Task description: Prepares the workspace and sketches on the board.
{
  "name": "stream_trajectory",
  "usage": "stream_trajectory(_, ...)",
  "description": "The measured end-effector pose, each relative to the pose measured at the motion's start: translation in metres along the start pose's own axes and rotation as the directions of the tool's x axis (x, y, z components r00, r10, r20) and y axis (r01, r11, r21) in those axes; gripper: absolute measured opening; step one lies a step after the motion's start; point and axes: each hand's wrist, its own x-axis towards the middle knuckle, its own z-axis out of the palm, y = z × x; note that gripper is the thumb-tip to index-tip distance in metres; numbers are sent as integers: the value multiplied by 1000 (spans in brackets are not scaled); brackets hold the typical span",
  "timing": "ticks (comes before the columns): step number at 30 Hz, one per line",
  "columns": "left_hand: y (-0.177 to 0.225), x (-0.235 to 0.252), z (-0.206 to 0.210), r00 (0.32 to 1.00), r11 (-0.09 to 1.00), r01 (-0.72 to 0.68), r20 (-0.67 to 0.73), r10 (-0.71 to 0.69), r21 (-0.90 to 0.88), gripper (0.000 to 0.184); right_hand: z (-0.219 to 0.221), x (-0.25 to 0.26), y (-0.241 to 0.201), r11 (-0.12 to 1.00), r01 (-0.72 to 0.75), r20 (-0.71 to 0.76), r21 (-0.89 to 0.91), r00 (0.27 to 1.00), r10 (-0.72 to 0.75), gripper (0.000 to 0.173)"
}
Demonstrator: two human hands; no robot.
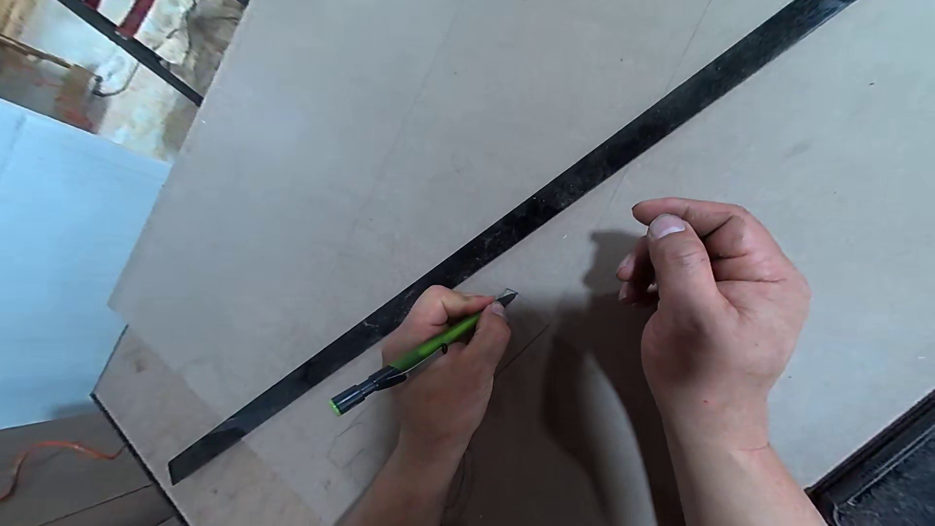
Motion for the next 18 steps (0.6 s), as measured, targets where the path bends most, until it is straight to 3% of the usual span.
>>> stream_trajectory(18, -1, 0, -2, 995, 998, -40, 93, 44, -41, 6, 3, 4, 7, 999, 50, -34, 3, 998, -50, 19)
